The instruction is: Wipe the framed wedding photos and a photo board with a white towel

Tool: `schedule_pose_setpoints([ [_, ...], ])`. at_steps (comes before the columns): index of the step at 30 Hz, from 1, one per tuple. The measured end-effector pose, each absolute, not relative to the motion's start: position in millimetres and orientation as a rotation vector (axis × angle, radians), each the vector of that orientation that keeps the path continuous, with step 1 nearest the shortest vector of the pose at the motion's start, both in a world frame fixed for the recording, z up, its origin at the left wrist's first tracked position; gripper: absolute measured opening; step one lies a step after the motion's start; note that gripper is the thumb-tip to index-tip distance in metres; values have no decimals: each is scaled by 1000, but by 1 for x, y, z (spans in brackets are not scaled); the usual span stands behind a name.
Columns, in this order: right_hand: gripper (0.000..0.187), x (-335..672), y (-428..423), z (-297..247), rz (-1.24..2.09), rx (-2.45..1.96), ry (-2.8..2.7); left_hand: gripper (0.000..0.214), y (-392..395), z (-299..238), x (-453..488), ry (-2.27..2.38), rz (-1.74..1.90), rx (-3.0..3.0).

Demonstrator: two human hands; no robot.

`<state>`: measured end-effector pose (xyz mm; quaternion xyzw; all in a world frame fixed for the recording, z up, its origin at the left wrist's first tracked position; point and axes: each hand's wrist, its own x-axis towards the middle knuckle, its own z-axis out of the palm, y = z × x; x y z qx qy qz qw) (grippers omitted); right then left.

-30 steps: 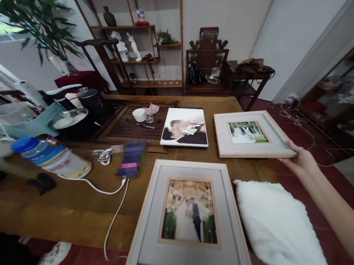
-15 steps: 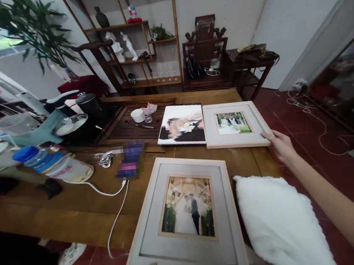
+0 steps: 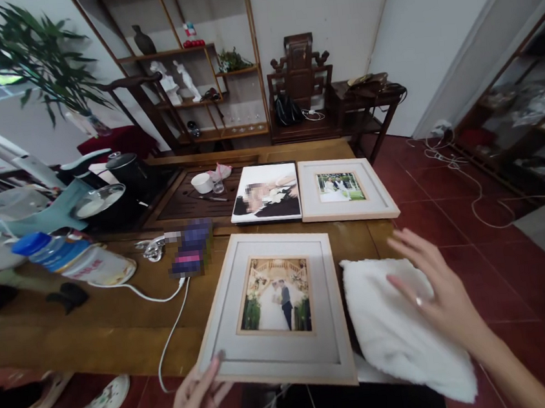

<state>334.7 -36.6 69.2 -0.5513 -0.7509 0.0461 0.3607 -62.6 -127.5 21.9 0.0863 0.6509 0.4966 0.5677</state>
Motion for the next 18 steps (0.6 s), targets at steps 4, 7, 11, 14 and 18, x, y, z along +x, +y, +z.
schedule_pose_setpoints([
  [4, 60, 314, -112, 55, 171, -1325, -2256, 44, -112, 29, -82, 1619, 996, 478],
  [7, 62, 308, -132, 25, 58, -1262, -2325, 47, -92, 39, -87, 1784, 739, 876],
  [11, 37, 304, -130, -2, -72, -1158, -2283, 45, -69, 47, -88, 2013, 411, 1362],
  [14, 36, 301, -126, -5, -119, -1158, -2214, 48, -62, 47, -83, 2077, 271, 1509],
  [18, 46, 301, -126, -4, -183, -1158, -2194, 54, -66, 39, -75, 2206, 137, 1552],
])
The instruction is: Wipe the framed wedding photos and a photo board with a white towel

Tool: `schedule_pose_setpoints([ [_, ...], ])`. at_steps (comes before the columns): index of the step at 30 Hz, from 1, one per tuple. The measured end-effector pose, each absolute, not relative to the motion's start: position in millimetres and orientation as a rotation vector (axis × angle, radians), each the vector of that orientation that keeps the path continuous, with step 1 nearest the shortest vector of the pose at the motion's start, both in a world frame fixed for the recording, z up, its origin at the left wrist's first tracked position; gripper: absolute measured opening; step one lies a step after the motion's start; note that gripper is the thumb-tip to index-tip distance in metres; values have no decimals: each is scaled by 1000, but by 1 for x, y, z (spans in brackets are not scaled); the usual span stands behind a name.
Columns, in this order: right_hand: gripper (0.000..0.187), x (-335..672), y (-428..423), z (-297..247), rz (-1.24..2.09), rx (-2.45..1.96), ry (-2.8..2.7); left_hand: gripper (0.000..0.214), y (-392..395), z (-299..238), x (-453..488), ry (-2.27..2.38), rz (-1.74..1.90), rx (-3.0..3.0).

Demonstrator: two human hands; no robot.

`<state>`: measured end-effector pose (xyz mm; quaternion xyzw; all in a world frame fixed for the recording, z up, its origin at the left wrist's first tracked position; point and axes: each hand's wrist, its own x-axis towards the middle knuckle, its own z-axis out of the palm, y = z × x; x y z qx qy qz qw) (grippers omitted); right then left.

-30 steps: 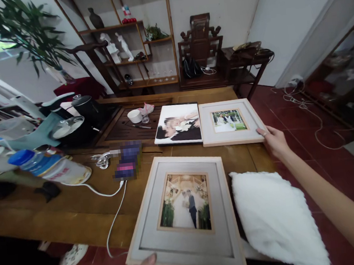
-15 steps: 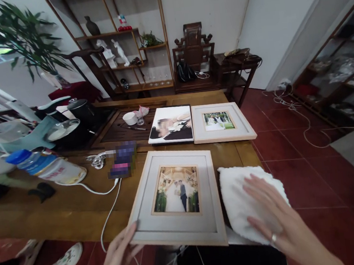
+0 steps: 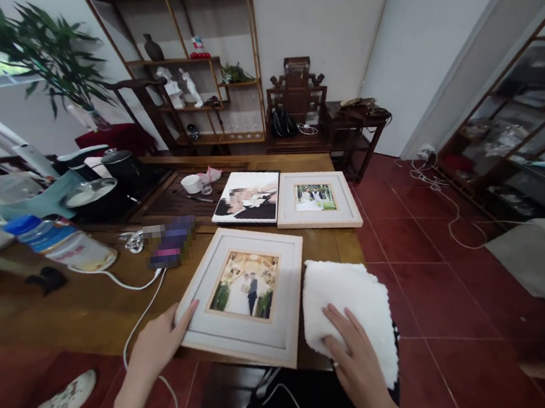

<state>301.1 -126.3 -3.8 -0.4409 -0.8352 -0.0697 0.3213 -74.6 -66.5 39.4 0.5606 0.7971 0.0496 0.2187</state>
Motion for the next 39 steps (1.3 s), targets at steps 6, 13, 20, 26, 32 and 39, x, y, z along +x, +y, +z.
schedule_pose_setpoints([
  [6, 42, 300, -124, -7, -136, -1277, -2209, 51, -75, 36, -68, 2276, 150, 1559],
  [13, 28, 286, -115, -13, -345, -1504, -2027, 46, -74, 38, -68, 2231, 247, 1609],
  [20, 22, 282, -112, -18, -432, -1552, -1912, 44, -74, 37, -70, 2190, 297, 1680],
  [26, 30, 287, -117, -24, -441, -1577, -1796, 46, -79, 37, -57, 2151, 263, 1736],
  [32, 45, 288, -115, -23, -424, -1550, -1877, 49, -80, 46, -51, 2097, 184, 1846],
  [39, 51, 286, -113, -22, -452, -1564, -1898, 59, -48, 19, -55, 1678, 838, 2042],
])
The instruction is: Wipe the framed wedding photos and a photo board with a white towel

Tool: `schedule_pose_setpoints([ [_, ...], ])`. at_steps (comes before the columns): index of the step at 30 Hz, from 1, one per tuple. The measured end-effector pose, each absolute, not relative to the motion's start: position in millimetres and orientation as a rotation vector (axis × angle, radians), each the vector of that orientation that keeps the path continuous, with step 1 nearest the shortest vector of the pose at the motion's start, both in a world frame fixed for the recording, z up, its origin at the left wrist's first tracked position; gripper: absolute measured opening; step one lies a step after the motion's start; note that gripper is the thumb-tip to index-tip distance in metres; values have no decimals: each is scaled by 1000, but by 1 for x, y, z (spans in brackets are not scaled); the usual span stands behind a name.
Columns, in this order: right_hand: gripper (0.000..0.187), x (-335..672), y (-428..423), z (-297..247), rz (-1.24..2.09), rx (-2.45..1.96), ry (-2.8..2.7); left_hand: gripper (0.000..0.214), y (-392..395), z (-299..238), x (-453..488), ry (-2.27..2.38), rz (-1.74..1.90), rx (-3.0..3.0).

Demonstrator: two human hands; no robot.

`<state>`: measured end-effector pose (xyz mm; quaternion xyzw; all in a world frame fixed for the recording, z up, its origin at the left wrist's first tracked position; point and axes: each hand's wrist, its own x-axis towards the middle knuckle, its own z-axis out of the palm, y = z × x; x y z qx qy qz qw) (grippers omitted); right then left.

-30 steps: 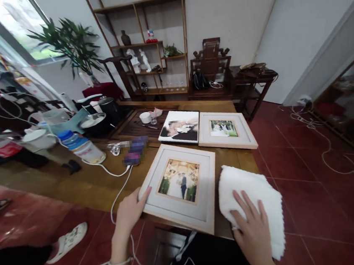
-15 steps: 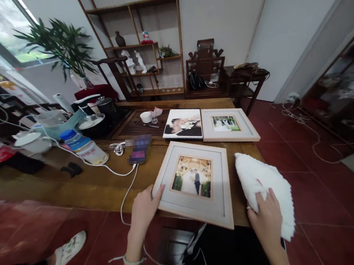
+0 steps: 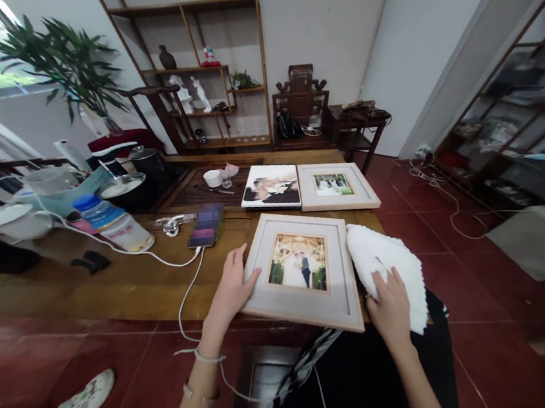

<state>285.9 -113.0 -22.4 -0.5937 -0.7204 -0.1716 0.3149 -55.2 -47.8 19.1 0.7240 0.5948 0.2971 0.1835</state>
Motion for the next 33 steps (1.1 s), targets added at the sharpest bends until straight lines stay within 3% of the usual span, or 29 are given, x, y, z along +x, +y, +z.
schedule_pose_setpoints([
  [7, 45, 285, -115, -21, -485, -1586, -1904, 46, -34, 9, -47, 1465, 947, 2106],
  [23, 15, 296, -128, -27, -533, -1776, -1704, 46, -47, 8, -35, 1511, 1024, 1965],
  [33, 14, 284, -124, -14, -528, -1740, -1839, 47, -39, 21, -28, 1401, 975, 1950],
])
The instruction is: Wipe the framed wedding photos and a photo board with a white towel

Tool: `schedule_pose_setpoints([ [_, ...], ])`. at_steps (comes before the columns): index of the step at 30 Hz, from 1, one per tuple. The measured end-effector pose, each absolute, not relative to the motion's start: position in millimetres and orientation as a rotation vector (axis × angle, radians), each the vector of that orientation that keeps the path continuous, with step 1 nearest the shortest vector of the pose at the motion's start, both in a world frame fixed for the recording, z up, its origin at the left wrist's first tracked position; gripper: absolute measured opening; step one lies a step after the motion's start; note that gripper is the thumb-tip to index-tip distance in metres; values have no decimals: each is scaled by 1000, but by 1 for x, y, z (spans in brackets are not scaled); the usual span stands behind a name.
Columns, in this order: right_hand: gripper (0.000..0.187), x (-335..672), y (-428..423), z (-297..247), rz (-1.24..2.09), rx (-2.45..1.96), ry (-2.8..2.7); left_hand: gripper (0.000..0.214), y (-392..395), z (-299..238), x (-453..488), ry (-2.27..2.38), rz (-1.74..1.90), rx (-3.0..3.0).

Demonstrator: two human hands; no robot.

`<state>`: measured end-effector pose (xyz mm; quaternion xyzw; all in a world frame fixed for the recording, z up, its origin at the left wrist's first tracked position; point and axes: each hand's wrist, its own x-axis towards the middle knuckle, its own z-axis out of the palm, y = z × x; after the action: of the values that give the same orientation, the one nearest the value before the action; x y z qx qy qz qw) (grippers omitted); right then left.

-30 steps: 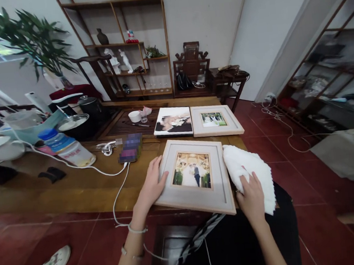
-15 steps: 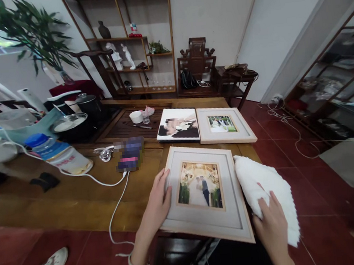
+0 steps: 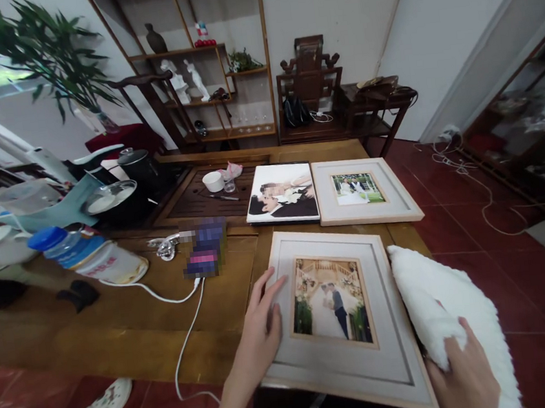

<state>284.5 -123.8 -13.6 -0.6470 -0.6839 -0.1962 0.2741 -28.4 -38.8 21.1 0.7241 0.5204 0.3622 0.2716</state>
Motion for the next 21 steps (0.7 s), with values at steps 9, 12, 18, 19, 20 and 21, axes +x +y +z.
schedule_pose_setpoints([
  [9, 15, 284, -119, -15, -525, -1635, -1866, 45, -24, 21, -29, 1450, 921, 2031],
  [12, 16, 283, -117, -15, -536, -1632, -1837, 42, -20, 18, -28, 1464, 909, 2060],
  [18, 13, 283, -123, -16, -501, -1710, -1808, 47, -21, 13, -24, 1395, 943, 2072],
  [19, 11, 285, -124, -16, -519, -1743, -1775, 48, -22, 12, -23, 1369, 948, 2081],
  [20, 9, 289, -125, -17, -557, -1782, -1718, 50, -22, 12, -22, 1342, 946, 2092],
  [21, 7, 293, -124, -16, -613, -1813, -1642, 52, -22, 13, -21, 1320, 939, 2102],
])
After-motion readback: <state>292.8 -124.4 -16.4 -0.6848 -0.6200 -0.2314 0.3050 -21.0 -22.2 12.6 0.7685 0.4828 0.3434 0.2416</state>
